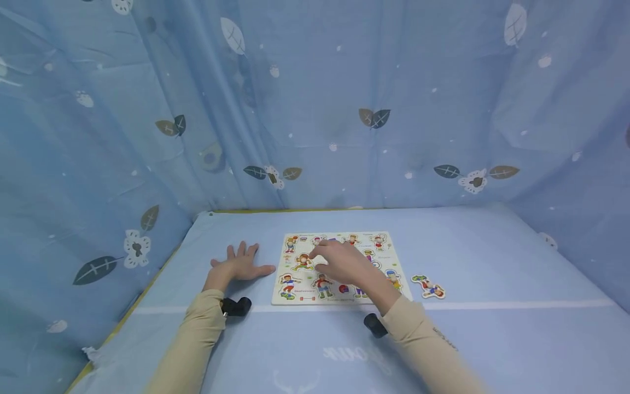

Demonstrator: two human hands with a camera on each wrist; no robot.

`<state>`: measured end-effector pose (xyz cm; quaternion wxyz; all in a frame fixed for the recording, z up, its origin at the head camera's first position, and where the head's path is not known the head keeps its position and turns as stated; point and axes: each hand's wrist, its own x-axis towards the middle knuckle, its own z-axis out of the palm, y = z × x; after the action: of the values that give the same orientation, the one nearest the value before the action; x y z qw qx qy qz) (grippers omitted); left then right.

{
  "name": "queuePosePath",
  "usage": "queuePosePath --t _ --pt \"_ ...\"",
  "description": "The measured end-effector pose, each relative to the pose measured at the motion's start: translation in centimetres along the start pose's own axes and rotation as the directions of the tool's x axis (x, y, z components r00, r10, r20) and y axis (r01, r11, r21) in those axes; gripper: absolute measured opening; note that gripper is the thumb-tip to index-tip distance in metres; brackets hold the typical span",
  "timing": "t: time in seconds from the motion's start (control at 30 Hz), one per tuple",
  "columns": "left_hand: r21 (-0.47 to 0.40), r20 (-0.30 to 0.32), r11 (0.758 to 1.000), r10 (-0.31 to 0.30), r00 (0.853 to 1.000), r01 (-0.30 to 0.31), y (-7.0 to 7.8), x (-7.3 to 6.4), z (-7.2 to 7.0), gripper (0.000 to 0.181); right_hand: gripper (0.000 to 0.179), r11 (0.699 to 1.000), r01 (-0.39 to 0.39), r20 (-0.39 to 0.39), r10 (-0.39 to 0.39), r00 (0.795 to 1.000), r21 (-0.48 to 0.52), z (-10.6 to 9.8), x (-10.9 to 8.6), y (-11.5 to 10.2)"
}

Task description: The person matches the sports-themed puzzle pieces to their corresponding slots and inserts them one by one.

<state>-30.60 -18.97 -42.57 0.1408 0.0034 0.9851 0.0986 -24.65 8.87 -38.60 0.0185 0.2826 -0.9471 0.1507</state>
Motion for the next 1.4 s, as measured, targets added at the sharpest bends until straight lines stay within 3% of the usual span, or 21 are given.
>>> queuePosePath --t 0.13,0.33,0.6,0.8,1.17,1.4 --pt "-0.019 0.003 1.000 0.008 1.000 -0.008 0.1 -0.3 0.0 0.106 0.026 0.999 0.032 -0.058 -0.034 0.998 -0.031 -0.9 -2.8 1.4" --pt "-0.025 -0.001 1.000 0.017 1.000 -0.017 0.1 -0.3 0.0 0.105 0.027 0.995 -0.011 -0.098 0.002 0.995 -0.099 -2.2 -7.2 4.0" --pt "-0.023 -0.007 1.000 0.008 1.000 -0.008 -0.1 0.1 0.0 0.105 0.046 0.969 -0.162 -0.064 0.153 0.986 -0.185 -3.8 -11.8 7.9" --pt "-0.016 -0.012 1.000 0.003 1.000 -0.003 -0.1 0.1 0.1 0.105 0.043 0.947 -0.212 -0.040 0.209 0.977 -0.242 -3.6 -14.7 10.3" --pt "-0.003 -0.014 1.000 0.012 1.000 -0.012 -0.2 0.4 0.8 0.105 0.032 0.948 -0.220 0.055 0.238 0.970 -0.228 -2.5 -16.1 12.4" --pt "-0.002 -0.010 1.000 0.020 1.000 -0.020 -0.1 0.3 0.3 0.105 0.022 0.955 -0.228 0.022 0.236 0.972 -0.192 -2.2 -15.7 13.0"
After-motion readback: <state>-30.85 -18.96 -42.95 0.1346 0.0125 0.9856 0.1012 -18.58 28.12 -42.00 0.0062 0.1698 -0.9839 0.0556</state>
